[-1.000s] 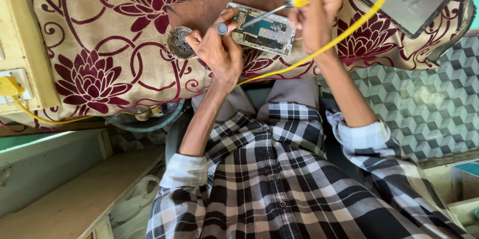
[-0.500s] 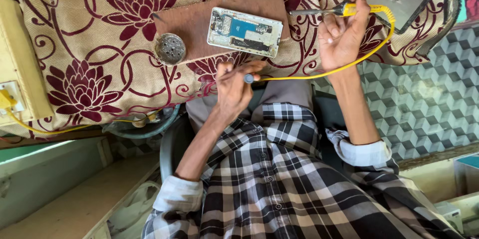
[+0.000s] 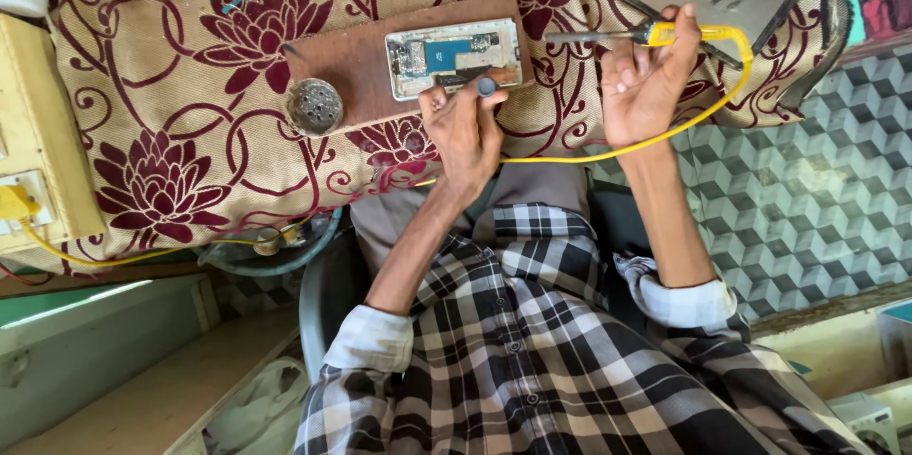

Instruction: The person solders a circuit board using a soldering iron and solder wire. They repeatedly apply heat and solder to various points on the board, occasionally repositioning the board and dipping the iron tip into a small container.

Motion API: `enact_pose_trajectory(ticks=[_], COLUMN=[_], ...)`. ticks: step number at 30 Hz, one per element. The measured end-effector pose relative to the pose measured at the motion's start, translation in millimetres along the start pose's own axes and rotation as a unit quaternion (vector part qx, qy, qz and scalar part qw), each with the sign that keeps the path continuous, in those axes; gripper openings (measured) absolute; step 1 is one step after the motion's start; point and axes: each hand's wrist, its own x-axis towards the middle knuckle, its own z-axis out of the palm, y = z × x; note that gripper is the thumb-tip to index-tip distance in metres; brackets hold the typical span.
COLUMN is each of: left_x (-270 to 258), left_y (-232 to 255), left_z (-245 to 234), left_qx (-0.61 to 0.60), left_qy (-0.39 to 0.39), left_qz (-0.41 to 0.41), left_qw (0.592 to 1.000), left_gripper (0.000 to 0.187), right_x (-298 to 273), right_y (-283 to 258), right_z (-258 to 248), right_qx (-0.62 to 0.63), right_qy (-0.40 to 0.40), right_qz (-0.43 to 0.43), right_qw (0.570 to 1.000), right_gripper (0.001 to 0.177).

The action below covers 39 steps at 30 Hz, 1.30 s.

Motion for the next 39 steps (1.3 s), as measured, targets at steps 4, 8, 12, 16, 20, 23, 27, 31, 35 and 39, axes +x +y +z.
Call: enact_pose_trajectory(ticks=[4, 8, 12, 16, 20, 23, 27, 31, 35, 39], left_x=[3, 22, 29, 34, 33, 28, 18, 9, 5, 18], left_y=[-12, -40, -57, -57, -47, -42, -43, -47, -46, -43], left_z=[-10, -29, -54, -63, -74, -80, -79, -73, -70, -67], left_qx=[0.025, 0.143, 0.24, 0.238, 0.202, 0.195, 0.205, 0.197, 0.138, 0.082], left_qy=[0.057, 0.077, 0.03, 0.009, -0.016, -0.022, -0.007, -0.001, 0.004, 0.054], left_qz=[0.023, 0.043, 0.035, 0.07, 0.061, 0.053, 0.057, 0.069, 0.049, 0.023], left_qw=[0.998, 0.986, 0.97, 0.969, 0.977, 0.979, 0.977, 0.978, 0.989, 0.995], left_gripper=[0.029, 0.032, 0.027, 0.029, 0.032, 0.033, 0.036, 0.033, 0.034, 0.031], right_x=[0, 2, -2, 0, 4, 3, 2, 1, -1, 1], right_y=[8, 28, 47, 58, 75, 84, 86, 85, 84, 84], right_z=[3, 5, 8, 8, 8, 6, 2, 1, 2, 1], right_qx=[-0.065, -0.172, -0.232, -0.269, -0.266, -0.27, -0.253, -0.216, -0.233, -0.248], right_qy=[-0.018, -0.027, -0.065, -0.084, -0.109, -0.103, -0.059, -0.055, -0.061, -0.054], right_qz=[-0.055, -0.13, -0.152, -0.174, -0.165, -0.178, -0.181, -0.198, -0.186, -0.187], right_qw=[0.996, 0.976, 0.958, 0.944, 0.943, 0.941, 0.948, 0.954, 0.952, 0.949], right_gripper=[0.041, 0.039, 0.034, 0.033, 0.03, 0.028, 0.026, 0.026, 0.025, 0.025])
